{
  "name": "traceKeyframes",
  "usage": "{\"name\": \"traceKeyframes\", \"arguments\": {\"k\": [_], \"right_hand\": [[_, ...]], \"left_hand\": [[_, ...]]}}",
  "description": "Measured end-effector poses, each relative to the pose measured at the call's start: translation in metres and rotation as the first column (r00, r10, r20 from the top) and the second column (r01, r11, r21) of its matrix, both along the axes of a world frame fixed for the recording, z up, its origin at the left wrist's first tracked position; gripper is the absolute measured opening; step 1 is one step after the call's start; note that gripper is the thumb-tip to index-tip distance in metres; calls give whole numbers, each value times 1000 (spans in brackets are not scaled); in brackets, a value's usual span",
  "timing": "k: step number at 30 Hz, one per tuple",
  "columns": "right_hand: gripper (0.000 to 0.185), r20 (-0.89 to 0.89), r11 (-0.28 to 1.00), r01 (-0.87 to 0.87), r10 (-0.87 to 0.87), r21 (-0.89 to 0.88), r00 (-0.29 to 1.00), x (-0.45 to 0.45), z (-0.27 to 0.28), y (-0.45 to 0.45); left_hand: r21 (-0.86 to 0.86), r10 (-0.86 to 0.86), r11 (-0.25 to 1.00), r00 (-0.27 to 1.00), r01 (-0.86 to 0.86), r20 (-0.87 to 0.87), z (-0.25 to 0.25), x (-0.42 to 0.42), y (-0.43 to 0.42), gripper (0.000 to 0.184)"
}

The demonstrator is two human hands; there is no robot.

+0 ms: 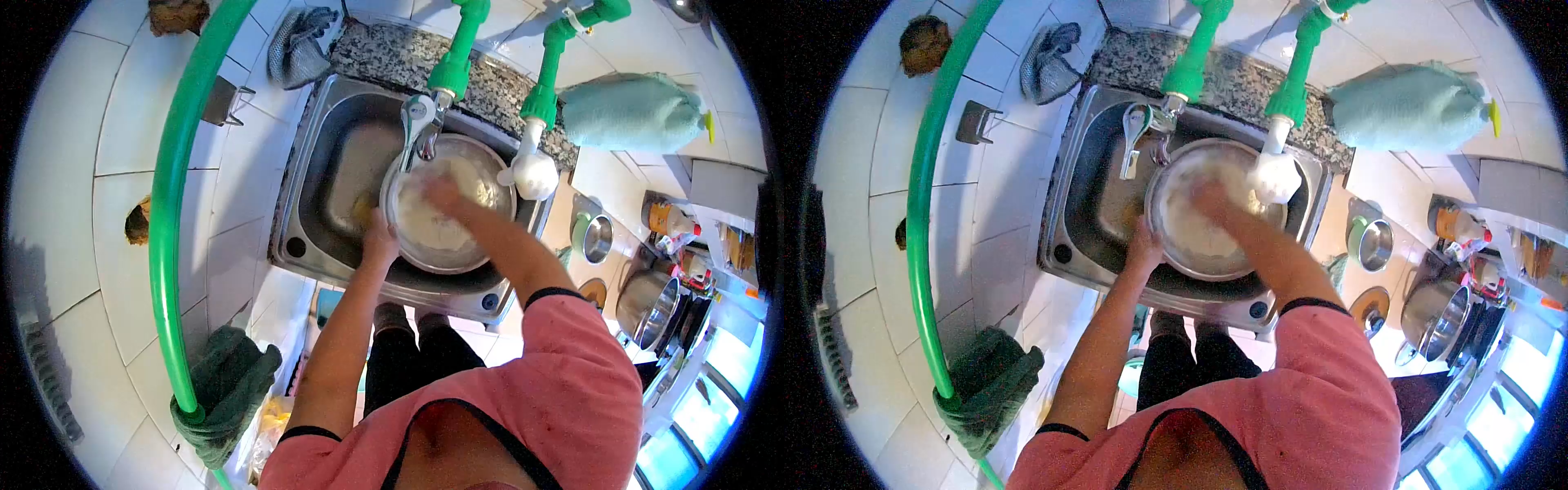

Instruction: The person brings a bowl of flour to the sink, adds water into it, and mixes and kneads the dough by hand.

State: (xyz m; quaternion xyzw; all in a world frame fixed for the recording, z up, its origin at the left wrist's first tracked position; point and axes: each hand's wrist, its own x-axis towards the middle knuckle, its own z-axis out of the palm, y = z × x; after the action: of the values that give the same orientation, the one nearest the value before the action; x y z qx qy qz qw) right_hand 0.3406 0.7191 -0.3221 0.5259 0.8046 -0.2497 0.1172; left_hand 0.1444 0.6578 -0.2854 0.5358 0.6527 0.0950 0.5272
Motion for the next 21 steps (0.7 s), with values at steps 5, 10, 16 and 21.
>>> {"name": "traceKeyframes", "arguments": {"k": [5, 10, 16, 21], "right_hand": [[39, 198, 993, 119, -113, -17, 974, 55, 6, -89], [39, -52, 977, 79, -91, -197, 995, -38, 4, -88], [42, -127, 921, 389, -387, -9, 913, 63, -20, -41], [44, -11, 886, 293, -318, -358, 948, 18, -20, -127]], "left_hand": [[84, 29, 996, 998, -24, -59, 18, 7, 4, 38], [-17, 84, 996, 995, -85, -56, -9, 4, 1, 35], [292, 3, 955, 988, 44, -157, 16, 8, -4, 32], [245, 8, 969, 996, 14, -86, 12, 7, 4, 32]]}}
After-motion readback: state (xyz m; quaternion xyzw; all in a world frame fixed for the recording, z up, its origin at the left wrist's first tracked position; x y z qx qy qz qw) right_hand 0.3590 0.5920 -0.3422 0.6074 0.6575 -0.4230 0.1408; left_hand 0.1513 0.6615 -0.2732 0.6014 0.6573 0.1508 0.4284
